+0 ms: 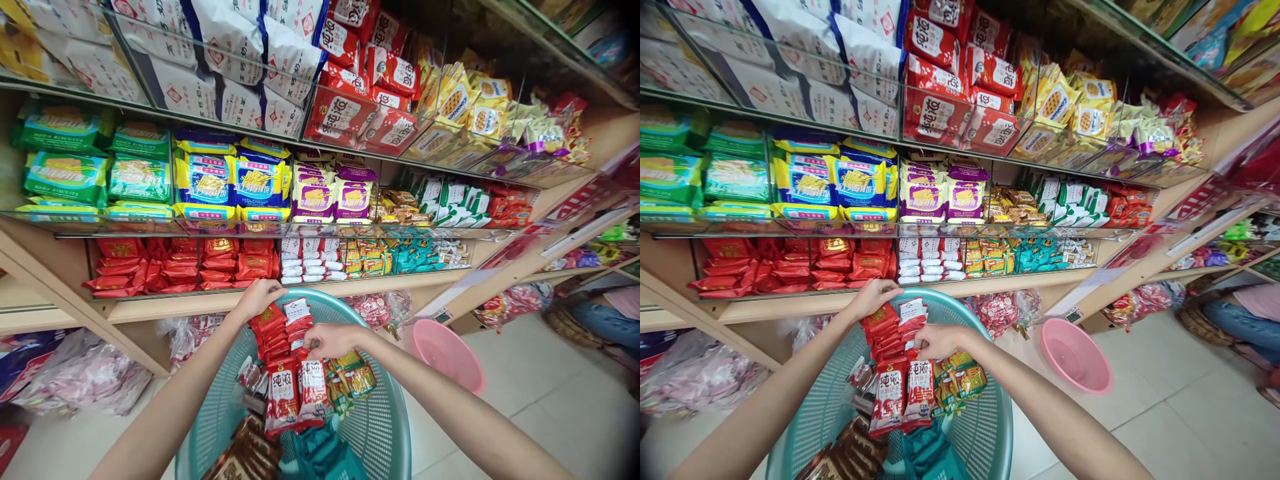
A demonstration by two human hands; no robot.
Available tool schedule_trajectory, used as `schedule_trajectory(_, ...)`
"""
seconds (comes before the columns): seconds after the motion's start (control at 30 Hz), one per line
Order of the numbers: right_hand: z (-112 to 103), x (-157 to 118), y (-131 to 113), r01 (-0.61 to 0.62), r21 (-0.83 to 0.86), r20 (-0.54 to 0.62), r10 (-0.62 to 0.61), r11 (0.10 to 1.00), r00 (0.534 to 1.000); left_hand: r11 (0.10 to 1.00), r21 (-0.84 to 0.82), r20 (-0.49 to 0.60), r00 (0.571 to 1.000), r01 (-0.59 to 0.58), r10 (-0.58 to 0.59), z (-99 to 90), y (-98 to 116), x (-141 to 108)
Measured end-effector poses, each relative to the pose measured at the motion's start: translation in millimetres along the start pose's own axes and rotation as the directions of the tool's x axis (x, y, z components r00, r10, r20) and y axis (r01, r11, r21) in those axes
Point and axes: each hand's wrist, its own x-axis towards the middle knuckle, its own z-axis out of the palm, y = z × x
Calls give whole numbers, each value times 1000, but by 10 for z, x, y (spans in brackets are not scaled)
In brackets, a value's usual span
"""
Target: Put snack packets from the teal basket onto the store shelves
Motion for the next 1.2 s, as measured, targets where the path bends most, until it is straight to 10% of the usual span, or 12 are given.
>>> schedule_trajectory(1.2, 1132, -261, -219, -136, -404, -459, -72, 905, 886, 1000, 15, 5, 1000, 0, 0, 3, -27, 4)
